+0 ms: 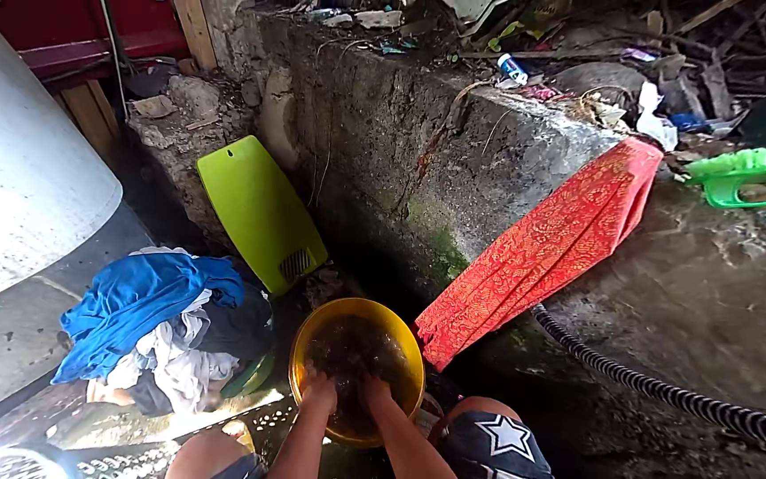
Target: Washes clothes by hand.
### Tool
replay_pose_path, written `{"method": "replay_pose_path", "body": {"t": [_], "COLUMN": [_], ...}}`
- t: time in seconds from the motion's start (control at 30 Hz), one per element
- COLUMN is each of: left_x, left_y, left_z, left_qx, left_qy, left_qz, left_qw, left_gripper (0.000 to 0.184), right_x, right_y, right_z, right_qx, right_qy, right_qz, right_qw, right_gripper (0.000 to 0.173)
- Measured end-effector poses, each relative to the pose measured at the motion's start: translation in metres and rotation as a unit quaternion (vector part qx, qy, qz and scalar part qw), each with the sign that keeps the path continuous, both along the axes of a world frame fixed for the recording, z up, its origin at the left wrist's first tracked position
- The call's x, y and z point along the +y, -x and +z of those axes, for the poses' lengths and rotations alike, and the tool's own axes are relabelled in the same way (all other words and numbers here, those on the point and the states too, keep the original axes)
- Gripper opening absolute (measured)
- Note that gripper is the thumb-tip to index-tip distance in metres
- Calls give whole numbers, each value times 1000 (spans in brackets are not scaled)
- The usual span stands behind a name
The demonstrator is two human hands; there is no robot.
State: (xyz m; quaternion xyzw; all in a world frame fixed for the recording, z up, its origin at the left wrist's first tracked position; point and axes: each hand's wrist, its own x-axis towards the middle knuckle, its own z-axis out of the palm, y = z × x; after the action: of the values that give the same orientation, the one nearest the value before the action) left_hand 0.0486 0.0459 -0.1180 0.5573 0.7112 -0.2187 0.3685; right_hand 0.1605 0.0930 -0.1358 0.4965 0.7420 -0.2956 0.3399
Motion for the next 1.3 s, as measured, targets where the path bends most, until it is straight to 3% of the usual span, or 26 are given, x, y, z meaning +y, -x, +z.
{"method": "replay_pose_path", "body": {"t": [0.07,0.17,0.23,0.37,0.47,0.6,0.8,0.93,1.03,1.07,1.17,1.23,1.3], "left_x": [-6,-17,-27,-54,-78,-112,-160,-173,-177,-175,-167,-158,-143], "left_y": [-11,-22,-26,-34,-44,-55,-71,-57,-31,-23,-7,2,10], "left_z": [1,-1,1,4,-3,6,21,39,63,77,120,124,113], "left_qx": [14,26,19,-12,-46,-37,-17,-82,-195,-229,-256,-237,-185], "left_qy": [51,88,93,93,93,112,142,49,-151,-214,-355,-391,-340], "left_qz": [-36,-73,-77,-25,65,85,17,86,190,217,258,300,342], "left_qw": [998,993,992,995,992,989,990,992,950,924,861,837,856], "left_gripper": [50,44,43,47,54,46,41,46,44,40,33,32,38], "right_x": [-18,-29,-37,-47,-61,-84,-123,-112,-104,-105,-109,-108,-108], "right_y": [-2,-9,-12,-15,-16,-14,-23,-30,-38,-40,-52,-51,-47], "right_z": [10,9,28,32,39,29,11,1,23,31,24,15,8], "right_qx": [-28,1,1,-23,-27,-81,-54,59,199,244,396,431,372], "right_qy": [39,50,63,87,113,135,133,71,-15,-49,-114,-135,-129], "right_qz": [-24,-84,-61,13,-17,135,201,177,25,-50,-230,-231,-148], "right_qw": [999,995,996,996,993,978,969,980,980,967,882,862,907], "right_gripper": [47,55,54,52,53,52,51,52,34,29,29,39,54]}}
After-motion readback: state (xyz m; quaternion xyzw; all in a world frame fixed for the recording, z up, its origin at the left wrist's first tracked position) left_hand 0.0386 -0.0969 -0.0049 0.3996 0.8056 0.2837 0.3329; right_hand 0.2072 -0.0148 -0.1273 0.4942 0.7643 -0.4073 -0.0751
